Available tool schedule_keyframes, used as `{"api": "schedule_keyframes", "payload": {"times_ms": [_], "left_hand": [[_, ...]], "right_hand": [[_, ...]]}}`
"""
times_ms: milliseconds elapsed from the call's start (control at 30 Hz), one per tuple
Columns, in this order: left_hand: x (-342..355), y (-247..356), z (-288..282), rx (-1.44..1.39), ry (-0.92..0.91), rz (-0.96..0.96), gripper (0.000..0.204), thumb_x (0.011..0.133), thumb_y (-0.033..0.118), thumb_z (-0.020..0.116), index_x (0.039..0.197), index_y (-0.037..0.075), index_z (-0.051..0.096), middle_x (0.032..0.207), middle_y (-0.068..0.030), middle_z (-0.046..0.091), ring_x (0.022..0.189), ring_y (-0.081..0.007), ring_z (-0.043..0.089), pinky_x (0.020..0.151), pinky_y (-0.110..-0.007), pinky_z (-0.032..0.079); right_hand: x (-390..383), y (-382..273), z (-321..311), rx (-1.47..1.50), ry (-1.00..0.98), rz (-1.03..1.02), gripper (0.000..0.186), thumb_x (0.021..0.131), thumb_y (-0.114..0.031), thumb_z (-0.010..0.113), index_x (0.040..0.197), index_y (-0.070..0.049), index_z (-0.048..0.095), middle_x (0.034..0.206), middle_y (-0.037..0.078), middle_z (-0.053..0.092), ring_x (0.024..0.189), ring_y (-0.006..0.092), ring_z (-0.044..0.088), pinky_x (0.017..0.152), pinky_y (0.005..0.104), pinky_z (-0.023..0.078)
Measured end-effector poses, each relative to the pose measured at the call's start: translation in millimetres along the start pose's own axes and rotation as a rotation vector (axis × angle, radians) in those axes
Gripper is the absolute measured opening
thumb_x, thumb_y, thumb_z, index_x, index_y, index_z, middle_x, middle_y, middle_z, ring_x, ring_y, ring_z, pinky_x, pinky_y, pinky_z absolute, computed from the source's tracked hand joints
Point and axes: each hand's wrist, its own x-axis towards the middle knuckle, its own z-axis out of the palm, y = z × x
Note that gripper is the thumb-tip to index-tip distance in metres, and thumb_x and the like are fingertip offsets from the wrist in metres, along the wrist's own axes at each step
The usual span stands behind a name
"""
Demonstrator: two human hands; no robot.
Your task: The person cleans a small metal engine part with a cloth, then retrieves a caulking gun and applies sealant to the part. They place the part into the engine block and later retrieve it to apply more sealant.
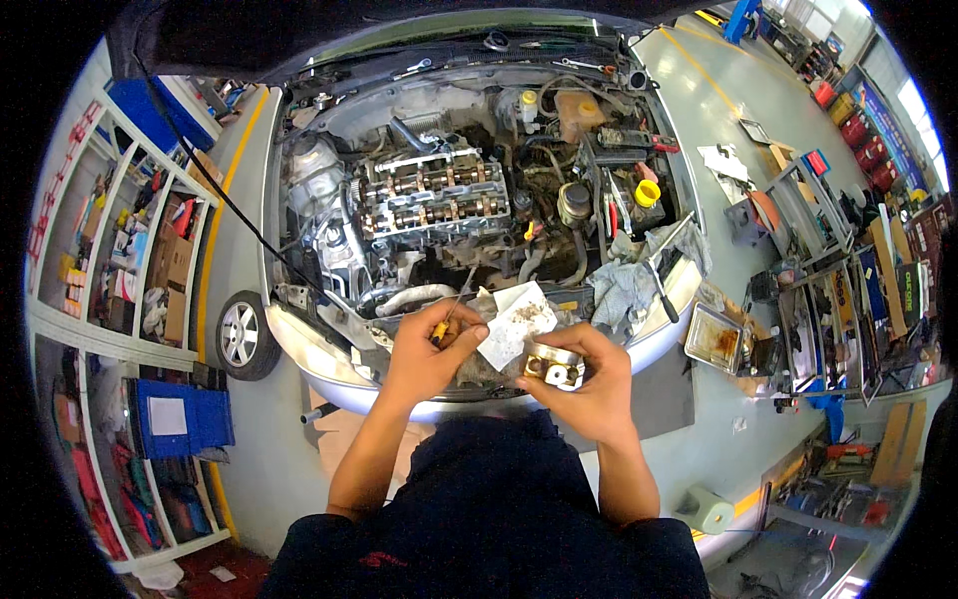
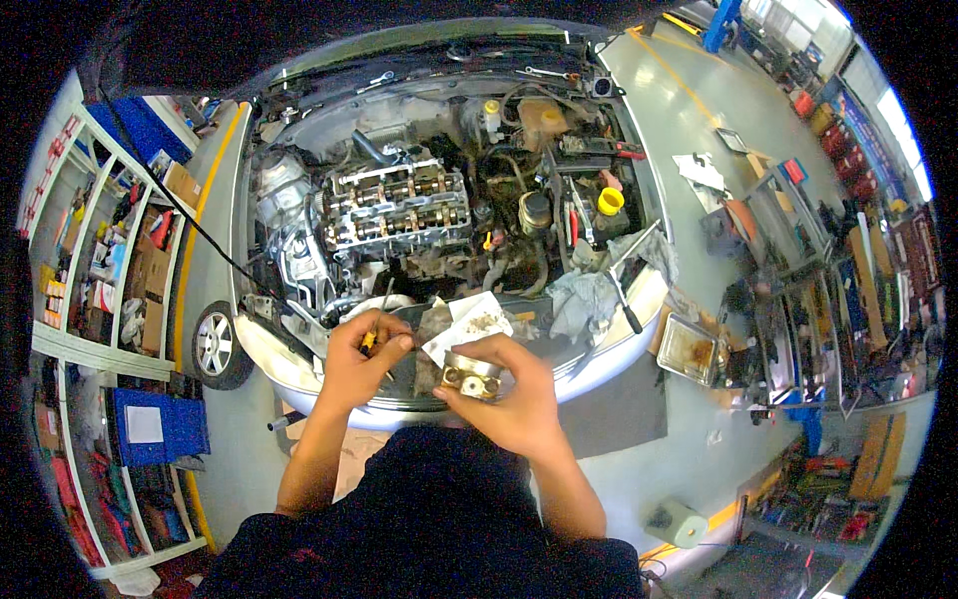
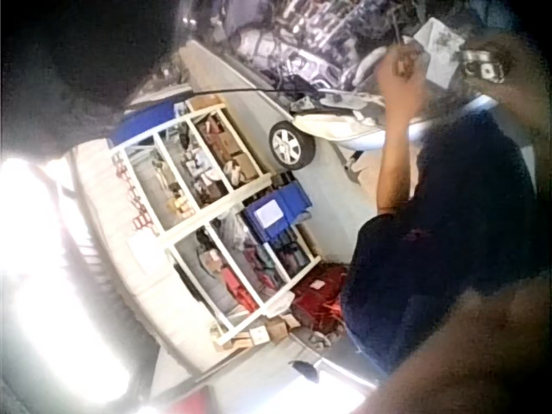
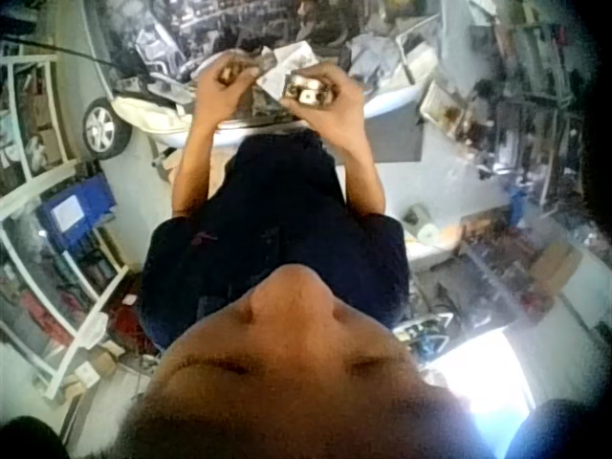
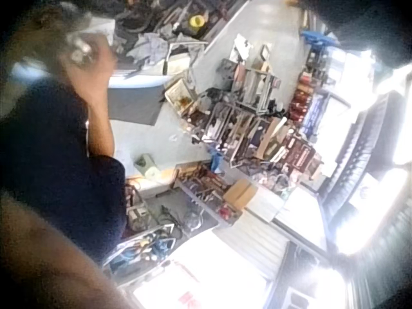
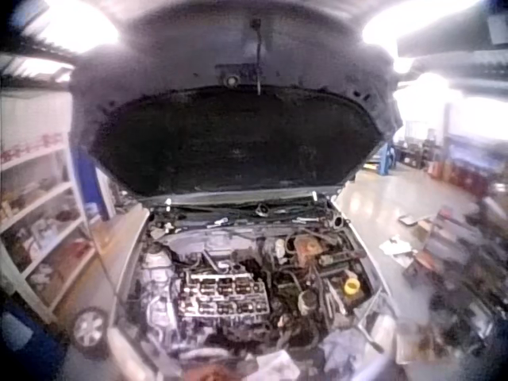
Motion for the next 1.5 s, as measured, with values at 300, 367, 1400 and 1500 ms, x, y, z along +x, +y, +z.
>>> {"api": "schedule_keyframes", "payload": {"times_ms": [300, 367, 1400, 1500], "left_hand": [[-14, 6, 25, -0.244, -0.089, 0.131, 0.027, 0.084, 0.009, 0.083, 0.106, 0.0, 0.07, 0.103, -0.0046, 0.065, 0.084, -0.0094, 0.054, 0.07, -0.025, 0.04], [-16, 4, 23, -0.297, -0.081, 0.138, 0.023, 0.087, 0.011, 0.081, 0.103, -0.001, 0.07, 0.102, -0.0054, 0.064, 0.086, -0.0114, 0.056, 0.072, -0.025, 0.042], [-28, 5, 44, -0.409, -0.026, 0.209, 0.03, 0.1, 0.029, 0.065, 0.098, -0.001, 0.061, 0.098, -0.01, 0.059, 0.093, -0.019, 0.055, 0.084, -0.032, 0.044], [-28, 5, 44, -0.418, -0.025, 0.201, 0.035, 0.101, 0.034, 0.065, 0.101, -0.001, 0.061, 0.099, -0.0089, 0.058, 0.093, -0.0184, 0.054, 0.084, -0.032, 0.043]], "right_hand": [[9, -12, 15, -0.088, -0.061, 0.011, 0.048, 0.075, -0.002, 0.092, 0.114, -0.002, 0.065, 0.098, 0.01, 0.078, 0.093, 0.0119, 0.072, 0.083, 0.029, 0.057], [6, -12, 13, -0.016, -0.111, 0.02, 0.05, 0.075, -0.001, 0.091, 0.116, -0.001, 0.063, 0.099, 0.009, 0.077, 0.095, 0.0118, 0.071, 0.084, 0.0293, 0.056], [1, 9, 11, 0.37, -0.127, -0.034, 0.045, 0.077, 0.002, 0.091, 0.115, 0.004, 0.066, 0.105, 0.009, 0.073, 0.099, 0.0129, 0.07, 0.088, 0.0297, 0.057], [2, 8, 13, 0.414, -0.113, -0.023, 0.044, 0.078, 0.002, 0.091, 0.114, 0.004, 0.066, 0.105, 0.009, 0.073, 0.098, 0.0127, 0.07, 0.087, 0.0294, 0.057]]}}
